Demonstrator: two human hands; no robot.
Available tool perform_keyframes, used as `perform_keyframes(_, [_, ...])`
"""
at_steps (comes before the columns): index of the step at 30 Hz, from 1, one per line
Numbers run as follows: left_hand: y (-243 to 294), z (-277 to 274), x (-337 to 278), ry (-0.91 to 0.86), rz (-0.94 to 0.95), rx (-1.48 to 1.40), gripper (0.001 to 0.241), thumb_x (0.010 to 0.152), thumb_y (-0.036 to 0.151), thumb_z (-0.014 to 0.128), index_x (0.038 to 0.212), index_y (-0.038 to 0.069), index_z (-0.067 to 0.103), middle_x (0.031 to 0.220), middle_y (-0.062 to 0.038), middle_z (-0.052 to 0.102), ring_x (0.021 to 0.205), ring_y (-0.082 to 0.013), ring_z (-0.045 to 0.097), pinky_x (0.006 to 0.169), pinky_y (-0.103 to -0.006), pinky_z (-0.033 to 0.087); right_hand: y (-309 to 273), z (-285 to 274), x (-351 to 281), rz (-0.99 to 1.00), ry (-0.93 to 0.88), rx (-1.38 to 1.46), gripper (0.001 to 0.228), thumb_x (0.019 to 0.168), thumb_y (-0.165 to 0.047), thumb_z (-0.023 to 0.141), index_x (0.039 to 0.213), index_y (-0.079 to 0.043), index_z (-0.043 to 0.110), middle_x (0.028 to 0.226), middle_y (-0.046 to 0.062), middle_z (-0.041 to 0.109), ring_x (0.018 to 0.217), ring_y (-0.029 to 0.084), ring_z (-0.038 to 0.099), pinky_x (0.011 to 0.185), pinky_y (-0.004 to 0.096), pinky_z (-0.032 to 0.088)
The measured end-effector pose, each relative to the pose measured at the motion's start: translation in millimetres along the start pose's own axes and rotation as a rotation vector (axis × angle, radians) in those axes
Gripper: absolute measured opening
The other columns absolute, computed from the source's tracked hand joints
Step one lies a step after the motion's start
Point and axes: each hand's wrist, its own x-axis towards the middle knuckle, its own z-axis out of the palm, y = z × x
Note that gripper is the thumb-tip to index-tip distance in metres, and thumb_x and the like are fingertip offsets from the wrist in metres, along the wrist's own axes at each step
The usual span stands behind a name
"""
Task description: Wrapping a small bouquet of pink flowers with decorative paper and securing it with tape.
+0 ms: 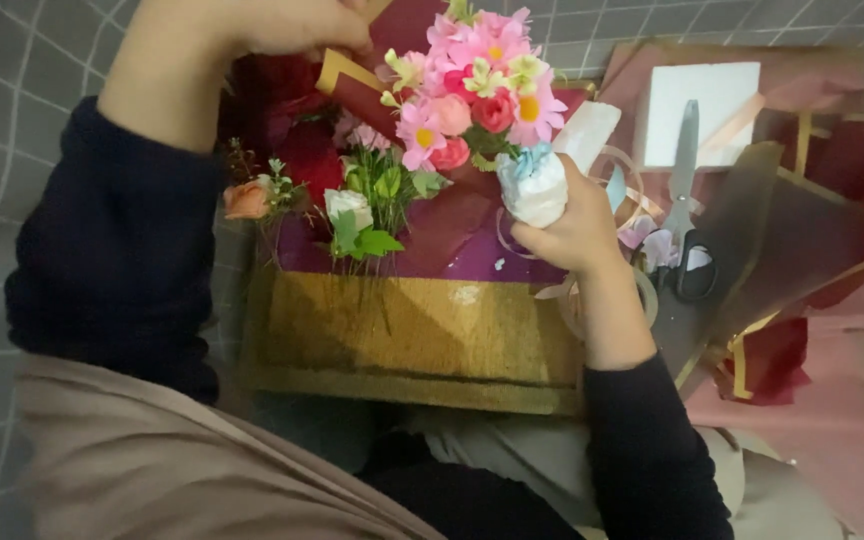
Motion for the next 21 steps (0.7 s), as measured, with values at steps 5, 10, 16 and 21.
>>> perform_keyframes(5, [-20,8,-5,0.209,0.119,-0.121,0.03,0.106,0.041,0.047,0.11,0.018,0.067,0.101,-0.002,0.07,0.081,-0.018,0.065,0.079,-0.0352,0.054,16,3,-2,0.062,0.168,0.121,0.064,0.057,-0.023,0.081,0.116,-0.007,0.064,0.094,0.022,0.07,0.094,0.045,0.07,0.079,0.053,0.052])
perform_keyframes(10, [-44,17,-23,0.411,0.219,-0.238,0.042,0.11,0.047,0.033,0.108,0.019,0.064,0.099,0.003,0.069,0.085,-0.0103,0.063,0.087,-0.0321,0.052,44,15,3,0.068,0.232,0.196,0.052,0.062,-0.022,0.079,0.11,-0.01,0.065,0.098,0.012,0.071,0.094,0.03,0.069,0.078,0.046,0.053])
perform_keyframes(16, [-32,67,-34,0.158,0.543,-0.748,0.046,0.094,-0.01,0.054,0.13,0.011,0.034,0.121,-0.012,0.057,0.104,-0.0233,0.072,0.077,-0.0267,0.062,58,20,3,-0.105,0.244,0.291,0.045,0.073,-0.017,0.079,0.109,-0.007,0.056,0.102,0.01,0.063,0.097,0.026,0.064,0.078,0.037,0.057])
perform_keyframes(21, [-25,73,-45,0.394,0.939,-0.601,0.059,0.116,0.006,0.064,0.16,0.019,0.028,0.115,-0.011,0.06,0.086,-0.0142,0.063,0.067,-0.0223,0.048,52,18,4,-0.235,0.157,0.384,0.067,0.073,-0.016,0.079,0.129,0.0,0.047,0.116,0.015,0.059,0.113,0.031,0.06,0.094,0.041,0.054])
